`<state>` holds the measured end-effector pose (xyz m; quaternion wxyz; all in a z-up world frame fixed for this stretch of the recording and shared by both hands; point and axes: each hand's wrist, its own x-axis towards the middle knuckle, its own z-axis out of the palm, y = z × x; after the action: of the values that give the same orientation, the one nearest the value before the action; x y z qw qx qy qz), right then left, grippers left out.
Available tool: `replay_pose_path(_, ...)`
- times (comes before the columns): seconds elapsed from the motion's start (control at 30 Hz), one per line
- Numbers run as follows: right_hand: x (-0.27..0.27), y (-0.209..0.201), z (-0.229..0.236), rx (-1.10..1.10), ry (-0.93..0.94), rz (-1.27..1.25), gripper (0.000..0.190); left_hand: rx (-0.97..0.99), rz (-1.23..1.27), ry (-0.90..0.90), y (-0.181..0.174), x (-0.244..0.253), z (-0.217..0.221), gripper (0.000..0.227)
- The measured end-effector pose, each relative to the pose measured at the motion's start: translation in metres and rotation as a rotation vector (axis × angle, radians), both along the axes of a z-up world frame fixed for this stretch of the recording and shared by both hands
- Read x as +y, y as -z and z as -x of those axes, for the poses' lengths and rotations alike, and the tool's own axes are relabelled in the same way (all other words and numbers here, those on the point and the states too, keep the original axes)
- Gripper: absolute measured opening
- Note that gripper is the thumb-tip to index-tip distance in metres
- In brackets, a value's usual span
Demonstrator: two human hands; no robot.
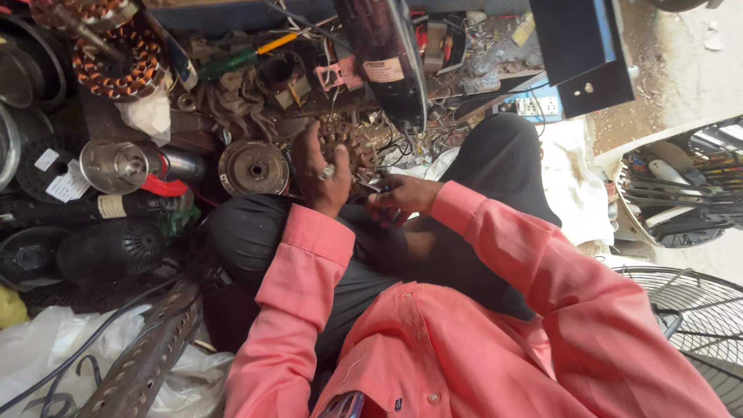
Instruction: The person uses pliers to pull and manipulate wires on a fan motor stator, then uses a screwdriver to pry and probe the inner coils.
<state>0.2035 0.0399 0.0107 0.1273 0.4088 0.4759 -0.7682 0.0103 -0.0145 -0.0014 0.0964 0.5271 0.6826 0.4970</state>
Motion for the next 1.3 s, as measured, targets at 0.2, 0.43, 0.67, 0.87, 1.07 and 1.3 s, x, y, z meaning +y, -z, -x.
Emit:
replay_pose_path(0.2, 0.014, -0.015, 0.016, -0.212, -0.249, -0.285, 0.033, 0.014, -0.028, 0.017, -0.019, 0.004, -0.004, 0.053)
replay_pose_path(0.43, -0.011, -0.004, -0.011, 0.081, -0.018, -0.461, 0.038, -0.081, -0.132, 0.076, -0.006, 0.002, -0.012, 0.056)
replay_pose_path(0.67, -0.038, -0.009, 0.006, -0.212, 0.051, -1.230, 0.031, 0.009, -0.104, 0.034, 0.007, 0.009, -0.015, 0.057)
replay_pose_path(0.87, -0.045, -0.020, 0.004, -0.163, 0.066, -1.300, 0.027, -0.050, -0.082, 0.019, 0.011, 0.011, -0.007, 0.053)
replay_pose_path(1.07, -0.034, -0.001, -0.014, -0.071, -0.052, -1.186, 0.022, -0.059, -0.052, 0.003, 0.014, 0.018, -0.006, 0.050)
replay_pose_path(1.3, 0.004, -0.007, -0.014, -0.193, -0.102, -0.115, 0.022, 0.082, -0.015, 0.017, -0.002, 0.013, -0.010, 0.049)
